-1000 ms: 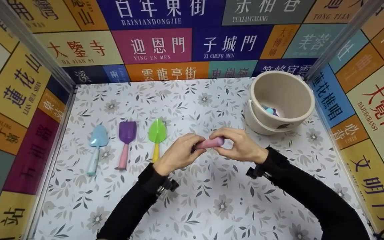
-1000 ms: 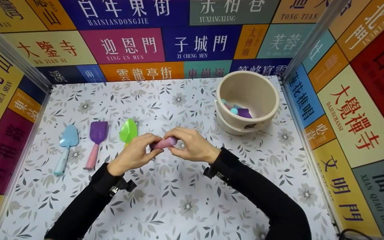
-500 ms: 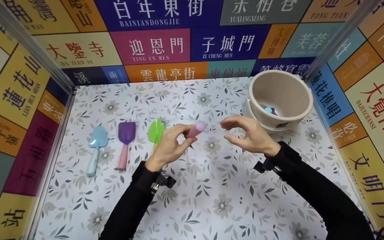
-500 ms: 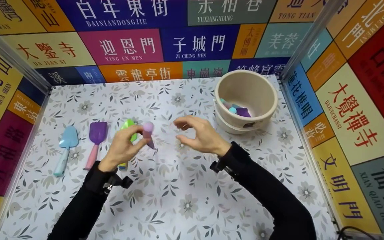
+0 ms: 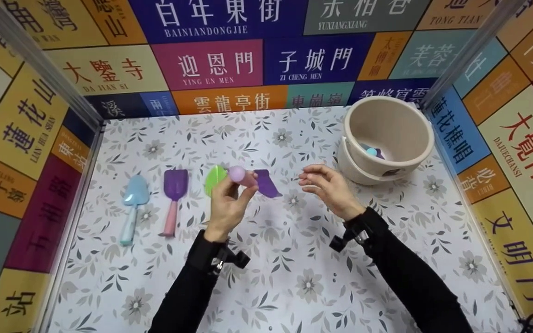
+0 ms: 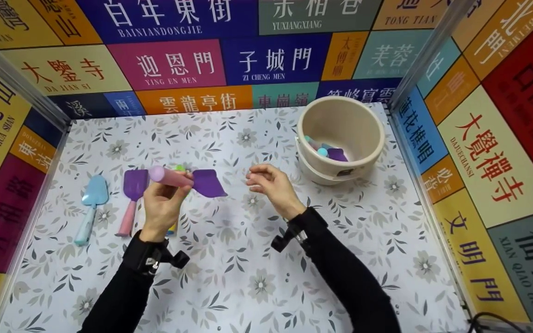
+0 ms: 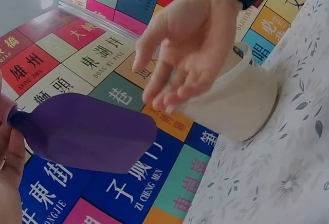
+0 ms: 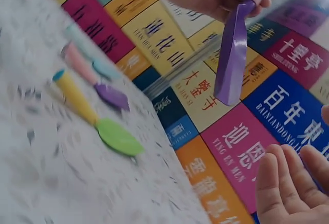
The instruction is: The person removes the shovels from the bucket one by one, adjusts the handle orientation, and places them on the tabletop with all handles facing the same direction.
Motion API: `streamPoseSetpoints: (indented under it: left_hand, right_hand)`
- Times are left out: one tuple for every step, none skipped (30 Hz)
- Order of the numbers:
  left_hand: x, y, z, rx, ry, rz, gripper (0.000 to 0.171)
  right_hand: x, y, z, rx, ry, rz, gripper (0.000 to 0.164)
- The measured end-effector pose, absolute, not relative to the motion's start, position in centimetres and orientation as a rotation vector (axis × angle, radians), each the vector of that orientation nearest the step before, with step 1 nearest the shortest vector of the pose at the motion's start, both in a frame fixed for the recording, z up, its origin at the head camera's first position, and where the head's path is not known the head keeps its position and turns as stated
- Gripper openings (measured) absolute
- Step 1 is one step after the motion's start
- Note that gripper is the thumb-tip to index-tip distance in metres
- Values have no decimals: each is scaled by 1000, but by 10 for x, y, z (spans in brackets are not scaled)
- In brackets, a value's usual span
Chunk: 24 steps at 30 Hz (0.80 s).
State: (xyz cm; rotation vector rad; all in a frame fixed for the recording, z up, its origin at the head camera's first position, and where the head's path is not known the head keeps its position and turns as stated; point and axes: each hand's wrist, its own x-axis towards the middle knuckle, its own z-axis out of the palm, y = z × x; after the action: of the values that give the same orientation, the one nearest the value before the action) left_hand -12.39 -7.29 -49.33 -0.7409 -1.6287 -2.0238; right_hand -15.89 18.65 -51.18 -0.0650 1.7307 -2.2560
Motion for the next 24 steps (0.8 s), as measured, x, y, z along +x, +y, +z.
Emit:
streamPoseSetpoints:
  left_hand:
    - [-123, -71, -495, -747, -1619, -2030, 20]
    - [-122, -69, -496, -754, -1615, -2034, 19]
    - [-122, -67, -498, -760, -1612, -2039, 19]
    - [-121, -65, -499, -763, -1612, -2043, 18]
    - [-120, -63, -500, -766, -1616, -2050, 17]
    - [-119, -62, -501, -767, -1620, -2055, 17]
    - [-119, -60, -502, -769, -1624, -2058, 17]
    - [-118, -58, -503, -774, -1627, -2060, 17]
    - [-118, -57, -505, -779, -1628, -2061, 17]
    - [-118, -56, -506, -786, -1627, -2060, 17]
    - [-118, -54, -506, -795, -1625, -2061, 17]
    - [-118, -53, -507, -806, -1618, -2061, 17]
    - [-118, -52, -508, -817, -1613, -2059, 17]
    - [-118, -51, -508, -828, -1608, -2061, 16]
    - [-118, -50, -509, -835, -1606, -2062, 16]
    - [-118, -49, -509, -840, -1603, -2064, 15]
    - [-117, -48, -510, -841, -1603, -2067, 14]
    - [-117, -47, -510, -842, -1603, -2070, 14]
    - [-117, -46, -511, -841, -1606, -2071, 15]
    - [-117, -45, -512, -840, -1609, -2072, 15]
    - [-116, -44, -512, -837, -1615, -2072, 15]
    - [-116, -44, -513, -833, -1620, -2073, 16]
    - [-116, -43, -514, -832, -1627, -2073, 17]
    - [-116, -42, -515, -832, -1633, -2071, 18]
  right_hand:
    - [-160, 183, -517, -17, 1671, -2271, 17]
    - [-161, 180, -521, 23, 1616, -2277, 16]
    - [-162, 177, -525, 54, 1570, -2275, 16]
    - [-163, 174, -529, 75, 1529, -2268, 16]
    - [-163, 171, -533, 96, 1486, -2261, 17]
    - [-163, 169, -536, 108, 1448, -2250, 18]
    - [-163, 166, -539, 110, 1410, -2240, 19]
    - [-163, 164, -541, 104, 1373, -2228, 22]
    - [-162, 162, -543, 96, 1336, -2219, 24]
    - [-162, 160, -544, 85, 1300, -2212, 26]
    - [-161, 159, -545, 75, 1263, -2205, 28]
    - [-161, 157, -545, 62, 1229, -2202, 30]
    - [-161, 156, -545, 45, 1195, -2199, 32]
    - [-161, 155, -545, 37, 1159, -2200, 33]
    - [-161, 155, -545, 32, 1128, -2201, 33]
    - [-161, 154, -544, 28, 1103, -2202, 34]
    - [-160, 154, -544, 25, 1083, -2201, 34]
    - [-160, 154, -543, 21, 1066, -2200, 34]
    - [-160, 153, -543, 20, 1055, -2197, 34]
    - [-160, 153, -542, 23, 1047, -2196, 33]
    - [-159, 153, -542, 24, 1043, -2195, 32]
    - [-159, 153, -541, 21, 1035, -2192, 30]
    - [-159, 152, -541, 22, 1027, -2191, 29]
    - [-159, 152, -540, 21, 1017, -2191, 27]
